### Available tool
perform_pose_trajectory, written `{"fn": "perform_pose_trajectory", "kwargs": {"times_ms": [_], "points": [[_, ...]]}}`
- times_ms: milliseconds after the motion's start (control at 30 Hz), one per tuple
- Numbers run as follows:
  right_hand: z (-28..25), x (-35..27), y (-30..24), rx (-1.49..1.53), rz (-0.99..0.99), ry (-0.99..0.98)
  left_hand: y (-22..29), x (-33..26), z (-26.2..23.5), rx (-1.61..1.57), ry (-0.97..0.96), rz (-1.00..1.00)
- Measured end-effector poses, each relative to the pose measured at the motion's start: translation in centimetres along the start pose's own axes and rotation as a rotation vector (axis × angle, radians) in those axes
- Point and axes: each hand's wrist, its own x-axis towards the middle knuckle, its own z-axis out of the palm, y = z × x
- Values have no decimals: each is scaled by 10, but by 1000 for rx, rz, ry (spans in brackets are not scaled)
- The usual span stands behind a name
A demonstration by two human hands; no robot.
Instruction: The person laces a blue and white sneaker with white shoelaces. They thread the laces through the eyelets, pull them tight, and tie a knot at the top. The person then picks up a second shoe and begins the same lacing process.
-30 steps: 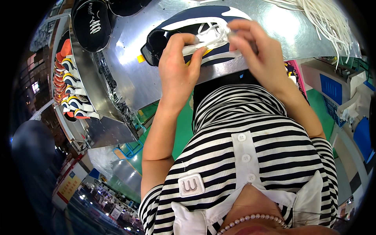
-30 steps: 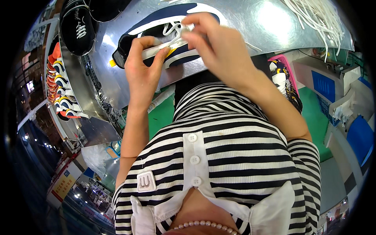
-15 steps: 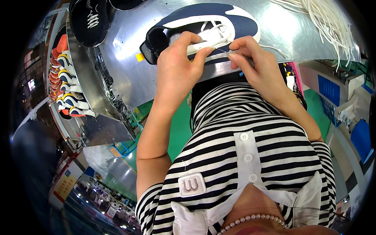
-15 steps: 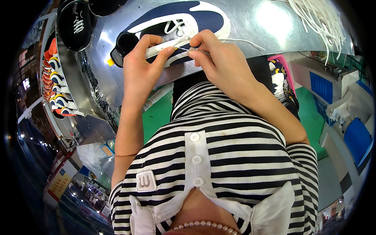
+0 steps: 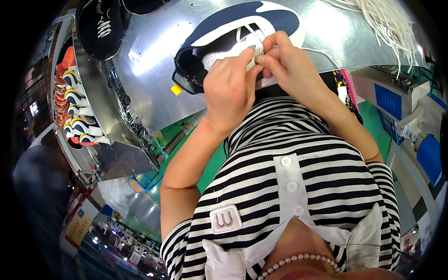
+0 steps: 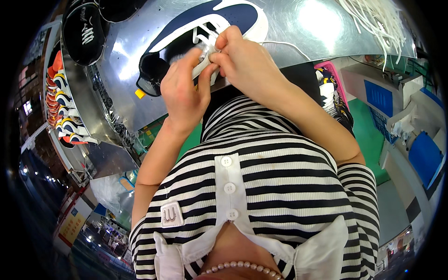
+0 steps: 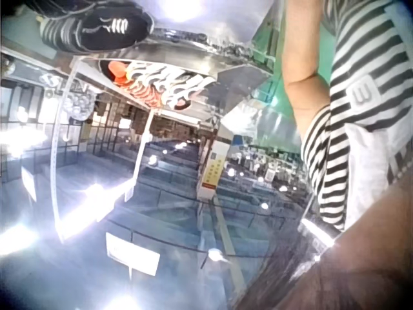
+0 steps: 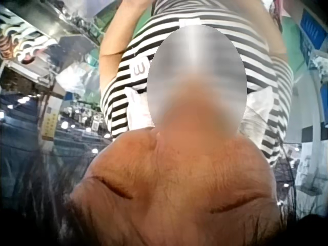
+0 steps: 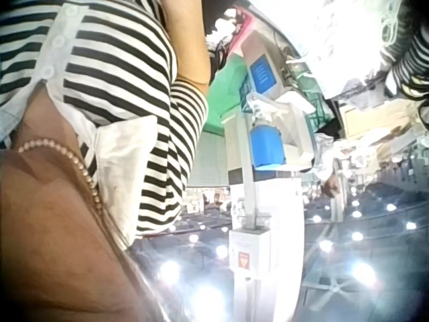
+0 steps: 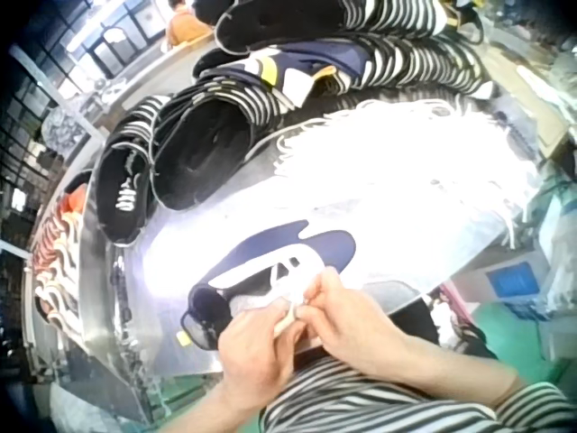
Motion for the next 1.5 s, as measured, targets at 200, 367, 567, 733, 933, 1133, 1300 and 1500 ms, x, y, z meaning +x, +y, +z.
{"fn": "perform_pose_trajectory", "kwargs": {"times_ms": [200,367,567,733,933,1133,1300,1500], "points": [[-63,-8,-29,-248,-147,67,-5,-10,-10,-4,44,35],[-24,24,-28,-645,-480,-81,-6,-3,-13,-30,22,155],[-26,35,-31,131,-341,-52,-6,-4,-20,-117,-72,40],[-68,41,-65,137,-460,16,-7,-3,-30,-84,-218,-31],[-30,22,-37,-400,-226,-243,-11,-4,-25,-122,-132,93],[-18,24,-22,-105,-268,-85,-12,-3,-24,-123,-130,117],[-91,47,-57,341,-443,271,-5,-4,-30,-177,-181,-18],[-14,46,-19,393,-105,-87,-1,17,-37,-472,-192,-593]]}}
